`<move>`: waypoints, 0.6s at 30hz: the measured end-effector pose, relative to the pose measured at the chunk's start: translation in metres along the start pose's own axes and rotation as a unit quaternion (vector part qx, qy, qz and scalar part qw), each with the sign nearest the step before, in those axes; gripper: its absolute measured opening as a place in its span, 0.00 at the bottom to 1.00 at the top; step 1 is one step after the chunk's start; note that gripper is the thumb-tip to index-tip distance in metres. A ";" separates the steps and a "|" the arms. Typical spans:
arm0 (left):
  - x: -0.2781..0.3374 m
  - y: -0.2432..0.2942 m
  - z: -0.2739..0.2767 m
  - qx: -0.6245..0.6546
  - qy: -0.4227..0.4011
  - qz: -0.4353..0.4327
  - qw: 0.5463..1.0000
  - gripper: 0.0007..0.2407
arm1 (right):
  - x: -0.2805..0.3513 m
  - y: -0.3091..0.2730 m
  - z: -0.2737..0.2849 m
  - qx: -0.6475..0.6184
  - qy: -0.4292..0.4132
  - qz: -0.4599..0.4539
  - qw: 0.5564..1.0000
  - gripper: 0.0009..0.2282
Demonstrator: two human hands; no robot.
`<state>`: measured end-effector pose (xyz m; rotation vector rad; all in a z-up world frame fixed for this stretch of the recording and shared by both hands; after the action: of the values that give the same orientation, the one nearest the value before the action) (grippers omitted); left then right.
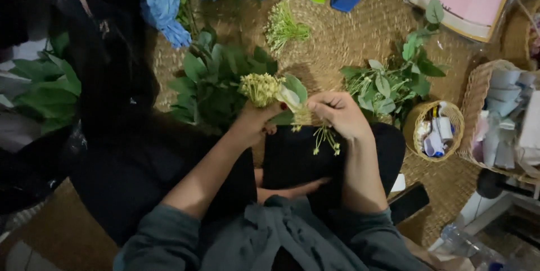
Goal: The person separates and prepares stems of artificial flowers and greenery by hand, removing them from a pile and sorting them on the floor.
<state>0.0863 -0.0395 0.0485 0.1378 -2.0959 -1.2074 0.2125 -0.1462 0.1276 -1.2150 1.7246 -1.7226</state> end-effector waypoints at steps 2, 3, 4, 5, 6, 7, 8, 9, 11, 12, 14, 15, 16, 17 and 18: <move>-0.001 -0.001 -0.002 0.009 -0.012 0.010 1.000 0.15 | 0.001 -0.010 -0.008 0.018 -0.006 0.004 1.000 0.04; -0.001 -0.004 -0.005 0.019 -0.024 0.023 0.999 0.17 | 0.002 -0.014 -0.012 0.035 -0.011 0.005 0.999 0.05; -0.011 -0.014 0.000 0.020 -0.024 0.025 0.999 0.17 | 0.006 -0.020 -0.011 0.035 -0.011 0.003 0.999 0.05; -0.022 -0.017 0.010 0.008 -0.002 -0.004 1.000 0.11 | 0.011 -0.029 -0.009 0.073 0.000 0.016 0.997 0.05; -0.034 -0.018 0.020 -0.004 0.020 -0.035 0.999 0.06 | 0.013 -0.039 -0.006 0.111 0.010 0.031 0.993 0.05; -0.032 -0.021 0.023 -0.004 0.021 -0.036 0.999 0.06 | 0.010 -0.034 0.001 0.111 0.010 0.032 0.993 0.05; -0.030 -0.031 0.021 0.001 -0.001 -0.008 1.000 0.06 | 0.009 -0.031 0.010 0.129 0.016 0.048 0.990 0.04; -0.027 -0.040 0.019 0.006 -0.023 0.019 1.000 0.07 | 0.007 -0.029 0.018 0.148 0.023 0.064 0.987 0.04; -0.005 -0.006 -0.005 0.010 -0.046 0.016 0.999 0.06 | 0.011 -0.045 0.002 0.158 0.024 0.076 0.984 0.05; 0.007 0.011 -0.017 0.016 -0.066 0.014 0.998 0.05 | 0.013 -0.054 -0.007 0.167 0.024 0.085 0.982 0.06; -0.019 -0.048 -0.003 -0.006 -0.063 0.039 0.997 0.09 | 0.015 -0.052 -0.010 0.175 0.022 0.107 0.978 0.05; -0.032 -0.080 0.004 -0.028 -0.060 0.064 0.996 0.13 | 0.016 -0.054 -0.013 0.183 0.021 0.130 0.974 0.05; -0.028 -0.082 0.004 -0.029 -0.060 0.064 0.996 0.13 | 0.015 -0.053 -0.012 0.183 0.021 0.131 0.974 0.05; -0.025 -0.078 0.011 -0.048 -0.022 0.033 0.998 0.08 | 0.016 -0.059 -0.008 0.214 0.049 0.157 0.963 0.04; -0.021 -0.073 0.018 -0.068 0.017 0.002 0.998 0.08 | 0.018 -0.064 -0.005 0.244 0.077 0.183 0.949 0.04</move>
<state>0.0734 -0.0584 -0.0259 0.0920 -1.9765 -1.3325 0.2172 -0.1480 0.1942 -0.5202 1.3691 -1.8849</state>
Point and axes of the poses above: each hand's wrist, its own x-axis away from the middle knuckle, its own z-axis out of the back of the hand, y = z × x, the point moved 10 cm from there along -x, towards the middle knuckle, and after that the axes turned 11 degrees about -x, right-handed, at the moved point
